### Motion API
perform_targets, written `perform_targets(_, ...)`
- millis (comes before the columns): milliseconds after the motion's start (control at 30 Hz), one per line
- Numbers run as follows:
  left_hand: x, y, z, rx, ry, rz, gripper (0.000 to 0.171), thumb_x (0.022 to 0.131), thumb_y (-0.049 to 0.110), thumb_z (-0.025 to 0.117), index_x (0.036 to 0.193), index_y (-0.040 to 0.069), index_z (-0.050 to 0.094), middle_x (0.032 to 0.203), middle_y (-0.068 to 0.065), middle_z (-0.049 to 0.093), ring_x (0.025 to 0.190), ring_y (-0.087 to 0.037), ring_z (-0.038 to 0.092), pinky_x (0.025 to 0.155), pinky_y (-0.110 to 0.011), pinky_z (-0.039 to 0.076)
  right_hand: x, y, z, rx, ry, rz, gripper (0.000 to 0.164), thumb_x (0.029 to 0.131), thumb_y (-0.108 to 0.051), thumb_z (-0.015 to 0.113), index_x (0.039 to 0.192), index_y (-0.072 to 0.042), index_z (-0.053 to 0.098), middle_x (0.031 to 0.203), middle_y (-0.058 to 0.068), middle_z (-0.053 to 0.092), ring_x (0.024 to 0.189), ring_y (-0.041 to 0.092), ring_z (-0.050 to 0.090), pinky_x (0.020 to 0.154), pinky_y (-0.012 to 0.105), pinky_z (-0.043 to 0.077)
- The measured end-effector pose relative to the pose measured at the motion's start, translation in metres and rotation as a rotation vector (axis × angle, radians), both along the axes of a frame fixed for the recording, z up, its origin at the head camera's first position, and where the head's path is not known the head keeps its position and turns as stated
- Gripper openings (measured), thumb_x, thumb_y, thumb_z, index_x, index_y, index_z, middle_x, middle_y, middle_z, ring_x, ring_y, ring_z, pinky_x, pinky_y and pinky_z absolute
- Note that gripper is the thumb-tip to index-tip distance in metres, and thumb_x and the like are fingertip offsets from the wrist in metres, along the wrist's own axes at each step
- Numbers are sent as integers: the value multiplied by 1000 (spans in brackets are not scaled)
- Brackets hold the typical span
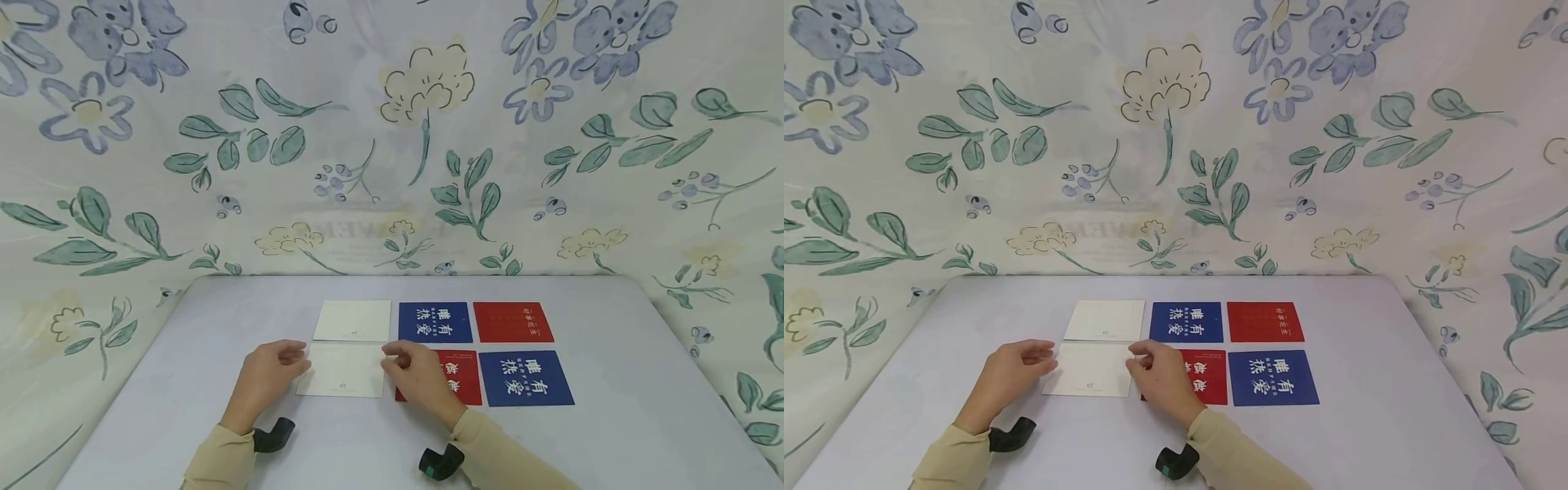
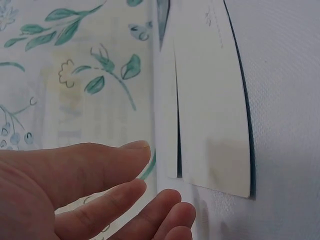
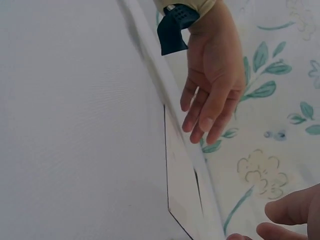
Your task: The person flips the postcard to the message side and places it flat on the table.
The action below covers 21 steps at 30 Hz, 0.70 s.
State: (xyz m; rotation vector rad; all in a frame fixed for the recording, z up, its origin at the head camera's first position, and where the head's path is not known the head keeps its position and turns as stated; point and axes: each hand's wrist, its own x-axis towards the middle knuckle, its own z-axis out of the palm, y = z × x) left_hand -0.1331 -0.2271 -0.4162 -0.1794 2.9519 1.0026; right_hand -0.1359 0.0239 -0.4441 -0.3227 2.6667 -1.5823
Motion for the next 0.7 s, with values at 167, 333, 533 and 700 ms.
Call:
perform_targets(167,1,2,3,7,-2,-2,38,82,19,68,117,4,62,109,-13,65,98,-29,62,79,-46,50,-3,3,4,-3,19,-10,27,85,-27,66,110,-18,67,97,-5,64,83,12,55,69,22,50)
perform_targets(333,2,6,6,16,-6,-8,39,82,21,68,117,5,62,111,-14,64,99,-30,61,80,-47,49,-7,6,8,-17,28,0,26,86,-24,65,111,-17,66,103,-4,65,87,13,58,73,22,51)
perform_targets(533,1,10,8,44,-13,-24,39,82,21,68,117,6,62,112,-12,64,101,-28,61,82,-46,48,-11,18,7,-36,50,1,26,87,-22,64,113,-15,66,105,-3,65,87,11,60,73,20,50)
perform_targets(700,1,15,11,58,-1,-43,39,82,22,69,117,6,63,112,-12,64,101,-28,60,82,-45,48,-15,29,8,-54,66,1,28,88,-22,63,115,-14,65,108,-2,65,92,13,60,76,22,51)
